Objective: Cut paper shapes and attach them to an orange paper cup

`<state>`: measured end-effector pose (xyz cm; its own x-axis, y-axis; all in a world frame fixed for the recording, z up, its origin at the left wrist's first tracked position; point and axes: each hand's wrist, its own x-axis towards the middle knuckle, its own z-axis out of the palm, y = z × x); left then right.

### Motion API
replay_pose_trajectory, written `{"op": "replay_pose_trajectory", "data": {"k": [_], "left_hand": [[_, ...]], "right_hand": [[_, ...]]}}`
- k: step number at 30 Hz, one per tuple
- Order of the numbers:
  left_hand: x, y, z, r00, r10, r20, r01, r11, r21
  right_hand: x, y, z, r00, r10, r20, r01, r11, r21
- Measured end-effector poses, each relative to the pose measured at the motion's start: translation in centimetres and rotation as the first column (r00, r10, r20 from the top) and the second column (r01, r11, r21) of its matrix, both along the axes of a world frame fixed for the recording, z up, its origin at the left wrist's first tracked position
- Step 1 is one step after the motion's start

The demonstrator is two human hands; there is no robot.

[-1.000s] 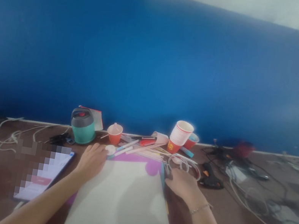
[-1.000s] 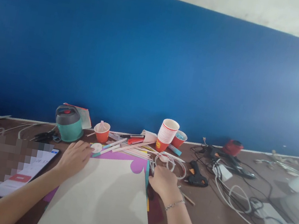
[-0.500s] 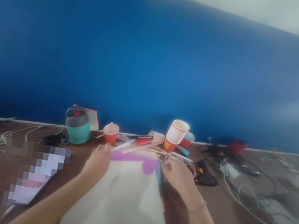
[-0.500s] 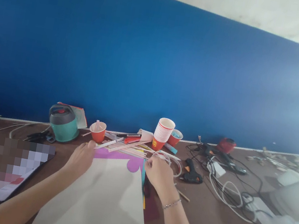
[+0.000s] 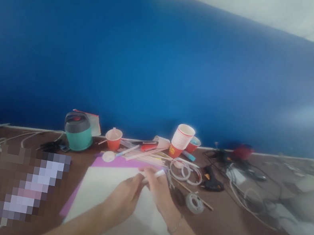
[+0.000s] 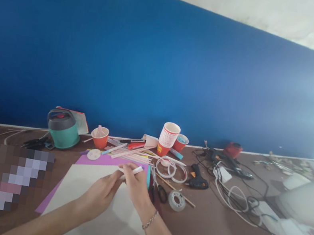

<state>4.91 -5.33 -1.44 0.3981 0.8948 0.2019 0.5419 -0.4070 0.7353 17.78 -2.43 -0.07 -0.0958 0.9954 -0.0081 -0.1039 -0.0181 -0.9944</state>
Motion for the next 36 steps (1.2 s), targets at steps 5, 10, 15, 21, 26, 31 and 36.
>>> {"op": "replay_pose_trajectory", "data": {"k": [5,10,15,21,26,31,36], "left_hand": [[0.4,0.2,-0.2,0.995,0.028,-0.098,-0.03,0.999,-0.026],[0.5,0.7,-0.1,0.976,0.072,-0.206,-0.085,0.995,-0.054],[0.3,1.0,-1.0,0.939,0.184,-0.289,-0.214,0.974,-0.072],[0.2,-1.5,-2.1,0.774,-0.135,-0.618,0.156,0.988,-0.02],[-2.8,-2.9,-1.5,0.685,-0.098,-0.722,0.09,0.995,-0.049],[-3.8,-3.4,-1.2,0.713,-0.086,-0.696,0.073,0.996,-0.049],[-1.0,-3.5,-1.9,0.724,-0.229,-0.651,0.312,0.95,0.013]], "right_hand": [[-0.1,0.5,-0.8,0.997,-0.067,-0.04,0.063,0.993,-0.098],[0.3,0.7,-1.0,0.987,-0.157,0.009,0.158,0.985,-0.066],[1.5,1.5,-1.0,0.964,-0.231,-0.127,0.218,0.969,-0.114],[1.9,2.5,-2.4,0.879,-0.335,-0.339,0.241,0.926,-0.29],[2.6,3.1,-3.4,0.837,-0.361,-0.412,0.22,0.91,-0.352],[3.3,3.7,-4.1,0.789,-0.403,-0.465,0.229,0.894,-0.386],[3.2,3.6,-3.1,0.812,-0.339,-0.475,0.147,0.906,-0.396]]}}
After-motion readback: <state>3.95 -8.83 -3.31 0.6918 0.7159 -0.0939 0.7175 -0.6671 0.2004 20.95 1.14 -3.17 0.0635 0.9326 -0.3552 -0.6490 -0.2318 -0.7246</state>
